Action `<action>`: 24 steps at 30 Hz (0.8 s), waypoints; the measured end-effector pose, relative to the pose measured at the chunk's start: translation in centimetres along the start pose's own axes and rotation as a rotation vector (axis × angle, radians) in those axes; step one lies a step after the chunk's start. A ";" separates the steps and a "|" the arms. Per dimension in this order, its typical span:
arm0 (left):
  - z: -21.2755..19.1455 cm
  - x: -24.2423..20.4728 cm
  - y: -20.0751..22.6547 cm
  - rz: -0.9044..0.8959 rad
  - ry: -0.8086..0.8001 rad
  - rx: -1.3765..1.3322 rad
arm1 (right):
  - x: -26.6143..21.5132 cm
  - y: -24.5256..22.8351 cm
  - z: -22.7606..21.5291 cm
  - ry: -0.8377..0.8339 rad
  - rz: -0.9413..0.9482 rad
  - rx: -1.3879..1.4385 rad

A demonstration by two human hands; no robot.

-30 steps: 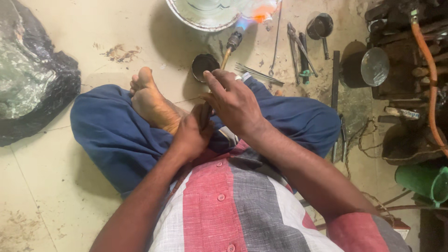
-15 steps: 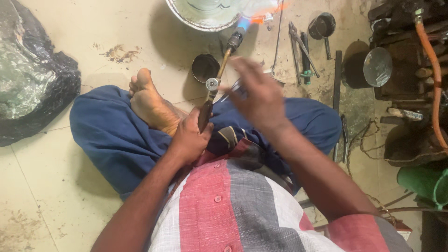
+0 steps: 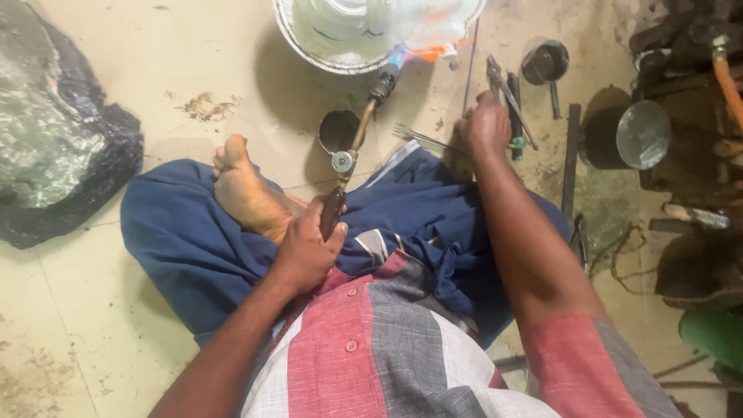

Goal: The person sits on the floor and uses a blowtorch to heat a metal rod, then applies molten solder to a white statue head using a small metal cup and a rod. The person repeatedly heats the rod and applies solder to the statue's surface.

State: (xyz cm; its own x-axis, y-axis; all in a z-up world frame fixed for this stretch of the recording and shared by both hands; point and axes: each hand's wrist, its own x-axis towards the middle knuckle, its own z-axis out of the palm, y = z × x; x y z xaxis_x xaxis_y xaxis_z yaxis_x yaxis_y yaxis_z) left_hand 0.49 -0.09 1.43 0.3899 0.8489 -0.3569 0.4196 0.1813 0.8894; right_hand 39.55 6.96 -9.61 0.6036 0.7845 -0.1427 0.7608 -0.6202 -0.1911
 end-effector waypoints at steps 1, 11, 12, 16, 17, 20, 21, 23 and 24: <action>0.0 0.1 0.1 -0.005 -0.001 0.004 | 0.4 0.2 0.4 0.021 0.047 0.001; 0.2 0.4 -0.2 0.053 -0.035 0.044 | 3.7 6.3 1.2 0.242 0.134 0.229; 0.2 0.2 -0.3 0.047 -0.041 0.036 | 3.0 6.3 0.2 0.219 0.190 0.294; 0.3 0.2 -0.4 0.192 -0.002 0.002 | -2.3 2.8 -7.2 0.233 0.429 0.910; 0.2 0.2 -0.4 0.265 0.025 -0.004 | -5.0 1.6 -9.1 0.156 0.309 1.025; 0.0 0.2 -0.2 0.057 -0.028 0.003 | -14.1 -3.2 -12.1 0.028 -0.004 0.976; -0.1 0.3 0.0 0.011 -0.047 -0.003 | -16.4 -5.2 -12.2 -0.030 -0.149 1.130; -0.3 0.3 0.7 -0.077 -0.086 -0.013 | -19.4 -9.1 -12.0 -0.141 -0.274 1.308; -0.4 0.3 1.1 -0.084 -0.103 -0.035 | -20.6 -10.9 -11.6 -0.190 -0.249 1.336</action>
State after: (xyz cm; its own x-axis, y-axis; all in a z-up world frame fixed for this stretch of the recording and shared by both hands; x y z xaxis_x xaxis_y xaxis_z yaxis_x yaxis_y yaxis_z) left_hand 0.74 0.54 2.39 0.4373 0.7747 -0.4568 0.4259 0.2689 0.8639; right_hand 21.60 -2.47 6.70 0.3623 0.9289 -0.0762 -0.0286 -0.0707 -0.9971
